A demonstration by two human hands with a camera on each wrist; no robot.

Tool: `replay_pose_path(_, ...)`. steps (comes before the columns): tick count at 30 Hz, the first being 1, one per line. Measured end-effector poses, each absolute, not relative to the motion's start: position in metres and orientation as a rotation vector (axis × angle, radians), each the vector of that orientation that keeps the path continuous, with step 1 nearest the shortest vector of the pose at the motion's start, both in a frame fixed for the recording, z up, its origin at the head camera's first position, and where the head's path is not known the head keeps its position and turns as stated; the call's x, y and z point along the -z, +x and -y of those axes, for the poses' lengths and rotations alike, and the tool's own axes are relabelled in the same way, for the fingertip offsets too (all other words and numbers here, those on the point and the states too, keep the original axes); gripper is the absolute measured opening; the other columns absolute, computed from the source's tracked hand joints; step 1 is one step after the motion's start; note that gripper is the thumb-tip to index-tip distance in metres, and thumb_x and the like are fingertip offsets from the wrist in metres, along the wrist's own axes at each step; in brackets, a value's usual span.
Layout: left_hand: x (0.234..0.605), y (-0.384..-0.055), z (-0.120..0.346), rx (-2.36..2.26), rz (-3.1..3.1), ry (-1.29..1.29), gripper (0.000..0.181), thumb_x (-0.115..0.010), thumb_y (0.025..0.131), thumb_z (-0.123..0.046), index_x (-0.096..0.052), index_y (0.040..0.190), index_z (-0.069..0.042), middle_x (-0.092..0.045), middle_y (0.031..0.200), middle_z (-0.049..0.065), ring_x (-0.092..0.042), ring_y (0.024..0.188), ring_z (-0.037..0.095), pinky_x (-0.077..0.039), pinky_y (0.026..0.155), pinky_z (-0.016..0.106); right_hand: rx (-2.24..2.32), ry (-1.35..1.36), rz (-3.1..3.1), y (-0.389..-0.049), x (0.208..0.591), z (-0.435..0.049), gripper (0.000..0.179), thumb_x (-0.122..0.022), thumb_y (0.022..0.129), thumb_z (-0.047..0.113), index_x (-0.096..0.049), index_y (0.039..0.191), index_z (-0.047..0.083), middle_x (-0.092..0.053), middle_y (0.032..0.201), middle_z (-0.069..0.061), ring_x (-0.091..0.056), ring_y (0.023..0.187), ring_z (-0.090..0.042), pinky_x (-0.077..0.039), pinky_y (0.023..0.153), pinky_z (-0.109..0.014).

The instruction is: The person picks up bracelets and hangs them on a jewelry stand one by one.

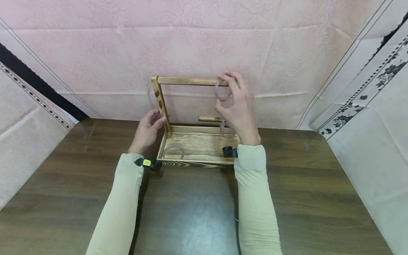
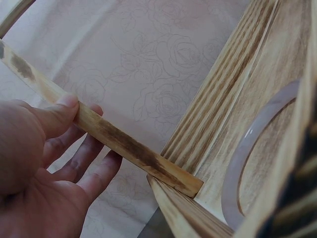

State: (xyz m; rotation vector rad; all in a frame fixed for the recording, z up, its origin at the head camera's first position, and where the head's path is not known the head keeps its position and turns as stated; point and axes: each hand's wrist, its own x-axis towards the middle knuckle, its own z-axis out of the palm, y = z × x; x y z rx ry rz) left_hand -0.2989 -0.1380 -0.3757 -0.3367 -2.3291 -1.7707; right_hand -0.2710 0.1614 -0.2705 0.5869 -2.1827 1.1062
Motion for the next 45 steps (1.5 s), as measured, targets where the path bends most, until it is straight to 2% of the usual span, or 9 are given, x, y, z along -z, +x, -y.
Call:
replay_pose_path(22,0.376,-0.298,0.137,1.771,2.339,-0.331,0.032,-0.056,0.104,-0.012,-0.054,0.134,-0.002,-0.064,0.134,0.019,-0.060,0.127,0.031,-0.047,0.111,0.045,-0.992,0.619,2.205,-0.272,0.269,-0.148,0.064,-0.073,0.083,-0.005,-0.059,0.142,0.015,-0.047,0.152,-0.004,-0.048,0.134,-0.021,-0.056,0.102,-0.043)
replay_pose_path(36,0.375,-0.297,0.138,1.779,2.328,-0.334,0.031,-0.056,0.104,-0.011,-0.054,0.134,0.000,-0.064,0.133,0.020,-0.061,0.126,0.031,-0.048,0.111,0.044,-0.980,0.684,2.181,-0.275,0.271,-0.140,0.061,-0.072,0.084,-0.003,-0.058,0.141,0.014,-0.047,0.151,-0.007,-0.046,0.133,-0.023,-0.056,0.098,-0.047)
replay_pose_path(45,0.375,-0.297,0.139,1.792,2.323,-0.344,0.031,-0.056,0.104,-0.010,-0.054,0.133,0.001,-0.065,0.133,0.019,-0.061,0.126,0.032,-0.047,0.111,0.044,-0.965,0.744,2.158,-0.278,0.271,-0.128,0.063,-0.072,0.081,-0.005,-0.059,0.140,0.012,-0.049,0.150,-0.009,-0.046,0.124,-0.027,-0.056,0.095,-0.044)
